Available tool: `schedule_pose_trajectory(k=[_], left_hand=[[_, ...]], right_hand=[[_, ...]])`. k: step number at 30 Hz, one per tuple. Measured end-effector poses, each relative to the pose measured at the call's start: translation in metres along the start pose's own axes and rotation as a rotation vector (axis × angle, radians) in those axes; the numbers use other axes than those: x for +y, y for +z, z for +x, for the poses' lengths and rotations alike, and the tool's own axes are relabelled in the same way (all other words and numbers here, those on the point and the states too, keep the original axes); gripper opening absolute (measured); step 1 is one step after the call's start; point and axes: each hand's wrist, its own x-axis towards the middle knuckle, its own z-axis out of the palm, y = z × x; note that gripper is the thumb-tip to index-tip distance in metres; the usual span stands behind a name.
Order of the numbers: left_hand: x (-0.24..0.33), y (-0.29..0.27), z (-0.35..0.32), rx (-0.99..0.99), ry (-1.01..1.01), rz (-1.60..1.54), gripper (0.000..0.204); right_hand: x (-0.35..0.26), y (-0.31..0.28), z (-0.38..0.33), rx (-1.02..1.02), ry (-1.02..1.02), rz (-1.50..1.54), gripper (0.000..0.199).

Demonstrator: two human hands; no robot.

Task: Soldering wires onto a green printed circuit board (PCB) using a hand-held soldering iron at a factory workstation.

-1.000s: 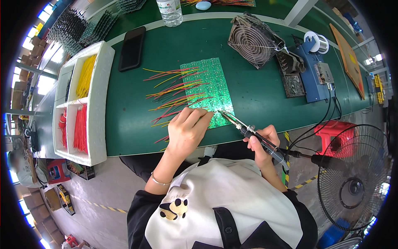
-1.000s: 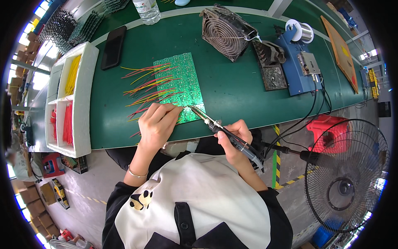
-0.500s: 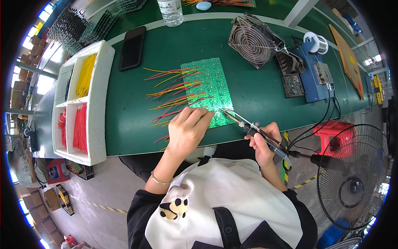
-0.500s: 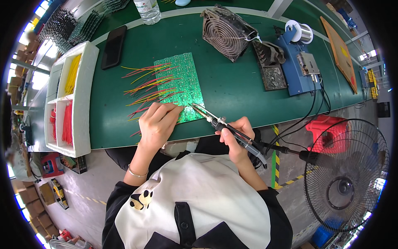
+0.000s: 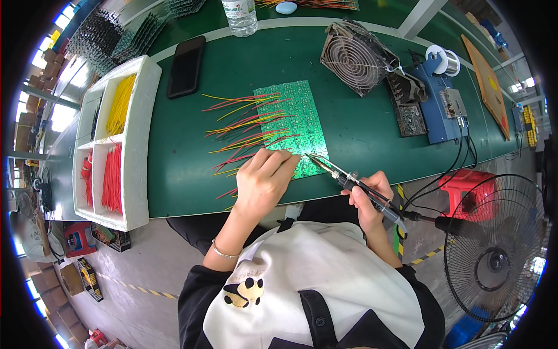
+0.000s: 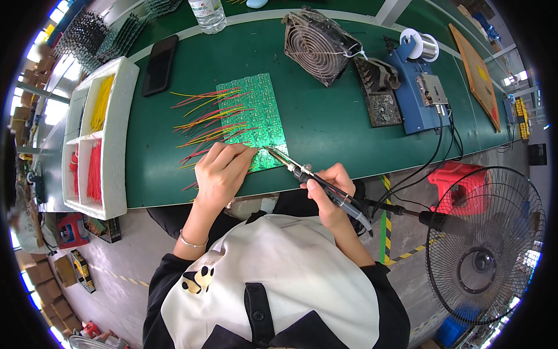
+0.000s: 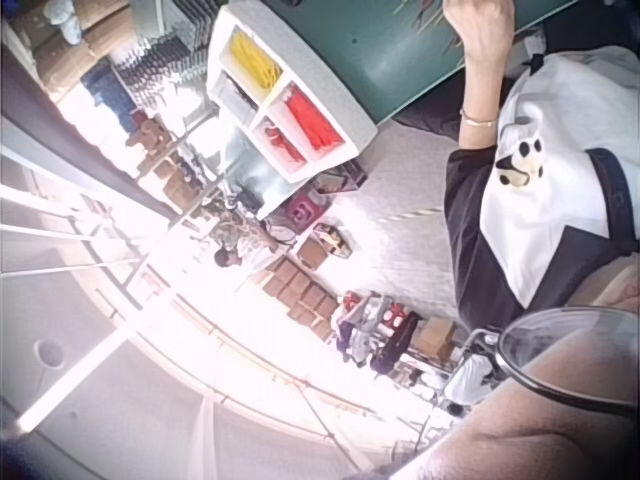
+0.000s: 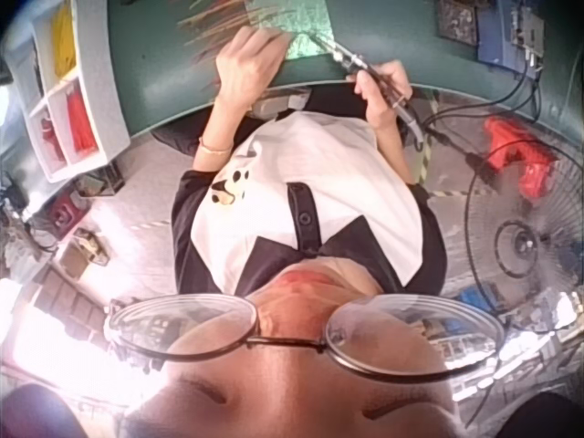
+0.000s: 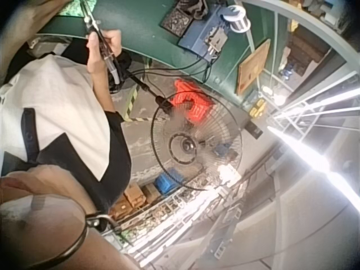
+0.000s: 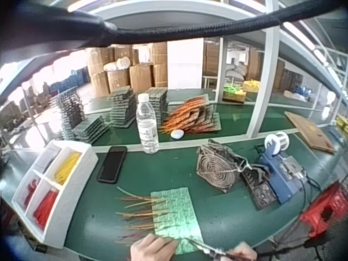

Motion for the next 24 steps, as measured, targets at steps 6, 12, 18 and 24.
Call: schedule_pose_trajectory(k=[6, 12, 18, 24], left_hand=[[0.0013, -0.0009, -0.0006, -0.014, -0.032, -0.014, 0.024], [0.0025, -0.0018, 0.0005, -0.007, -0.032, -0.007, 0.024], [0.0013, 0.0, -0.0007, 0.003, -0.026, -0.012, 0.024], [0.002, -0.0009, 0.0003, 0.004, -0.029, -0.003, 0.024]], right_hand=[[0.0, 0.0028, 0.0002, 0.019, -0.026, 0.038, 0.021], [0.0049, -0.003, -0.0015, 0.011, -0.052, 0.072, 0.021], [0.005, -0.0024, -0.0027, -0.005, -0.038, 0.112, 0.022], [0.0055, -0.0028, -0.0024, -0.007, -0.039, 0.086, 0.022]])
